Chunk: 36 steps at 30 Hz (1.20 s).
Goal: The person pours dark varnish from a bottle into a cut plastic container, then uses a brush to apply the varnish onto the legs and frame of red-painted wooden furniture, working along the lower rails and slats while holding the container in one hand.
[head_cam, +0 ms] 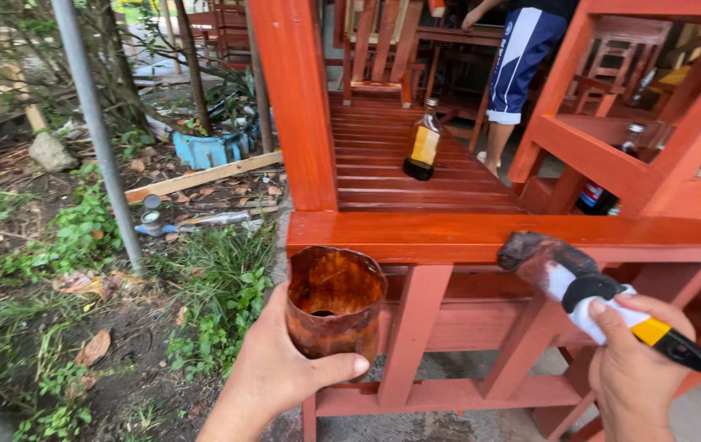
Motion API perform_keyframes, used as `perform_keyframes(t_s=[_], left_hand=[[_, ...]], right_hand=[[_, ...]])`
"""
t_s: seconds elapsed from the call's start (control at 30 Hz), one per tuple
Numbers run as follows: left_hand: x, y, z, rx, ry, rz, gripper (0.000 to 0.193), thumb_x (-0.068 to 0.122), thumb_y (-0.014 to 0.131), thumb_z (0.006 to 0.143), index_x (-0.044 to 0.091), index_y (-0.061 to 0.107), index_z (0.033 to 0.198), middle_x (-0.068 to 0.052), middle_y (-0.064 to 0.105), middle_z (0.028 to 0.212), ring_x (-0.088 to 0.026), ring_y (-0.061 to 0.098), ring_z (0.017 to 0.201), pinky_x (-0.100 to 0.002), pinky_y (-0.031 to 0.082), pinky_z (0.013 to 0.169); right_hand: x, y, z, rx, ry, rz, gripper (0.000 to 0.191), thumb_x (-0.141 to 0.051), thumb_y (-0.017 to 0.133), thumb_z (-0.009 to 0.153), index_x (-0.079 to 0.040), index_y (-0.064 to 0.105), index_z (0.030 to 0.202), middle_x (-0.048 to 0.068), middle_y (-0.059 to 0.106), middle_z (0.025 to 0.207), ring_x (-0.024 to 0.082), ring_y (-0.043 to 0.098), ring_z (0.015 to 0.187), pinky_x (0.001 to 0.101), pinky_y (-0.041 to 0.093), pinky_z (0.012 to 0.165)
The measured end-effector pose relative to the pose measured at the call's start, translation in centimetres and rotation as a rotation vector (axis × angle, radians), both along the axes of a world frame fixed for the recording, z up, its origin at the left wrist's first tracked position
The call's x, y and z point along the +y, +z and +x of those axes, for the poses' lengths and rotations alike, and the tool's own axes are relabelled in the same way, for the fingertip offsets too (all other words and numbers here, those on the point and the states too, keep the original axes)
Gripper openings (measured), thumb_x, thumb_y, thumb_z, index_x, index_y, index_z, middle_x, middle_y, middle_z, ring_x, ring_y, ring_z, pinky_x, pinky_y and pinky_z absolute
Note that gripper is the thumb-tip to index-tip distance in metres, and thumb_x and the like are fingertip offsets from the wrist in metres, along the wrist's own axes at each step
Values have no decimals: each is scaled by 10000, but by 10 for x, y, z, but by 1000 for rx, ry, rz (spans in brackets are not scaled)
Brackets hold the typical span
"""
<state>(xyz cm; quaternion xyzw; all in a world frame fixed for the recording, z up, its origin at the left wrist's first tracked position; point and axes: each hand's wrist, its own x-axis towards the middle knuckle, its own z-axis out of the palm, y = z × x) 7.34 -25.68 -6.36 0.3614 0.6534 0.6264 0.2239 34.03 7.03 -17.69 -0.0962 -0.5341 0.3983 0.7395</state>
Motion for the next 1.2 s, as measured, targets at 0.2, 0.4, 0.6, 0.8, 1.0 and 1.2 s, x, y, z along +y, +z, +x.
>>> perform_keyframes(t_s=[0.2, 0.4, 0.6, 0.8, 1.0, 1.2], left_hand=[[35, 1, 28, 15, -160, 24, 966, 189, 935, 470, 98, 554, 1353, -41, 750, 1206, -158, 730, 1117, -334, 577, 976], [55, 13, 47, 192, -229, -19, 957, 273, 921, 463, 85, 562, 1329, -30, 740, 1210, -144, 729, 1122, -310, 554, 990], [54, 21, 50, 235, -267, -196, 1057, 336, 912, 441, 100, 494, 1383, -43, 690, 1272, -165, 683, 1194, -326, 505, 1045], [63, 16, 58, 334, -224, -222, 1073, 382, 924, 441, 81, 486, 1374, -70, 643, 1308, -196, 630, 1243, -342, 481, 1063], [67, 12, 63, 306, -268, -262, 1003, 371, 915, 442, 101, 538, 1331, -55, 667, 1277, -189, 654, 1224, -337, 489, 1065], [72, 9, 69, 256, -276, -264, 1021, 333, 909, 423, 132, 554, 1359, -39, 712, 1232, -175, 677, 1203, -328, 492, 1061]], right_hand=[[16, 5, 27, 3, -155, 74, 309, 170, 801, 902, -18, 616, 1063, 85, 636, 1150, 158, 631, 1070, 317, 542, 1070], [2, 16, 28, -94, -370, 122, 265, 135, 825, 926, -11, 642, 1050, 82, 646, 1125, 146, 617, 1054, 298, 527, 1046], [-22, 25, 42, -195, -712, 164, 207, 109, 798, 957, -2, 662, 1068, 94, 649, 1119, 187, 612, 1066, 307, 484, 1005], [-4, 12, 4, -364, -959, 281, 196, 99, 738, 956, -38, 719, 1094, 159, 603, 1193, 313, 587, 1174, 383, 472, 1065], [34, 8, -6, -257, -926, 206, 223, 114, 672, 973, -62, 724, 1100, 163, 567, 1256, 306, 594, 1197, 360, 488, 1064], [63, 27, 17, -276, -1001, 192, 243, 144, 718, 928, -57, 732, 1063, 138, 598, 1199, 313, 604, 1218, 415, 481, 1137]])
